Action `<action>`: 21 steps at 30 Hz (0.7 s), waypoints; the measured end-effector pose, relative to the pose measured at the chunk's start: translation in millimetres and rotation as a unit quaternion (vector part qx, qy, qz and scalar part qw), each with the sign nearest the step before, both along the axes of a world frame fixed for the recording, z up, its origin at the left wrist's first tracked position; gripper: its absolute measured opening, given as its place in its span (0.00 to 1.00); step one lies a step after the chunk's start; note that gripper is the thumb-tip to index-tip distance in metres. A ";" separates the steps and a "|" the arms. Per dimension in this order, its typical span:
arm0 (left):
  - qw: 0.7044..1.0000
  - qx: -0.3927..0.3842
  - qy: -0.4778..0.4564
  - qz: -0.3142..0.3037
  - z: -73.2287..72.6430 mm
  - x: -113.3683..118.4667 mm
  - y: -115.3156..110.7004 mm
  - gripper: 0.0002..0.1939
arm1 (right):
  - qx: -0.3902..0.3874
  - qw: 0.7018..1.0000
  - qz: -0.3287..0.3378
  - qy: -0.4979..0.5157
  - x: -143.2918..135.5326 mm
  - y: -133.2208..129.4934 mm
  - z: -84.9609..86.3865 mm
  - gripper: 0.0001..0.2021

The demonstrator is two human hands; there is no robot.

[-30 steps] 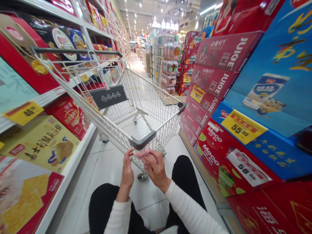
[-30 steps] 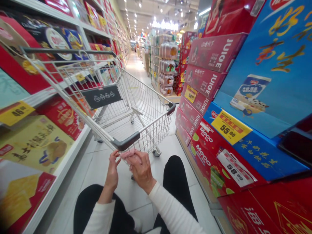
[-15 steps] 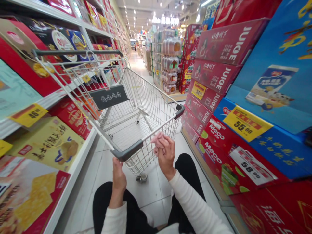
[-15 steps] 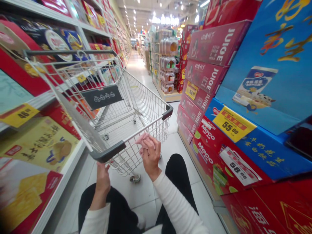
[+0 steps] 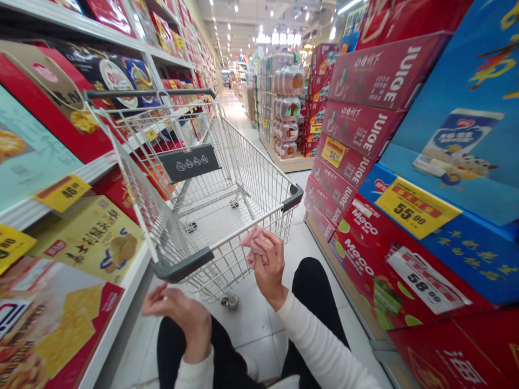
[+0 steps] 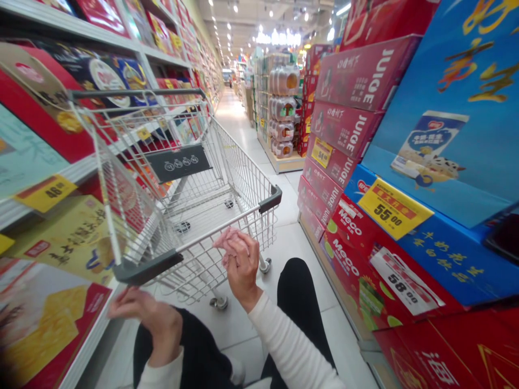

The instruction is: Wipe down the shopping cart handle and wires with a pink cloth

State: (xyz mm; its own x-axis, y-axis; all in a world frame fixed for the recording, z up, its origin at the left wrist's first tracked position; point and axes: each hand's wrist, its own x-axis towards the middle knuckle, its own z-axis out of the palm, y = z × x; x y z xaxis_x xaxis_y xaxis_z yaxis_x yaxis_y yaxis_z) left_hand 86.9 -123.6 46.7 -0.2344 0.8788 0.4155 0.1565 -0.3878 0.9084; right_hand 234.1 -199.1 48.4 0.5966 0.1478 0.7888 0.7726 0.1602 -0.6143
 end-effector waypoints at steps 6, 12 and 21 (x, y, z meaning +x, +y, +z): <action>0.987 0.074 0.049 -0.134 37.6 22.9 -73.9 0.19 | 0.047 0.998 0.028 -0.010 -17.2 -8.6 25.9 0.20; 0.955 -0.036 0.038 -0.293 55.5 28.1 -83.4 0.32 | 0.084 0.983 0.089 -0.135 -26.2 -28.2 57.9 0.16; 0.978 -0.040 0.035 -0.201 79.8 19.0 -63.6 0.28 | 0.042 0.957 0.219 -0.186 -27.4 -31.6 76.0 0.31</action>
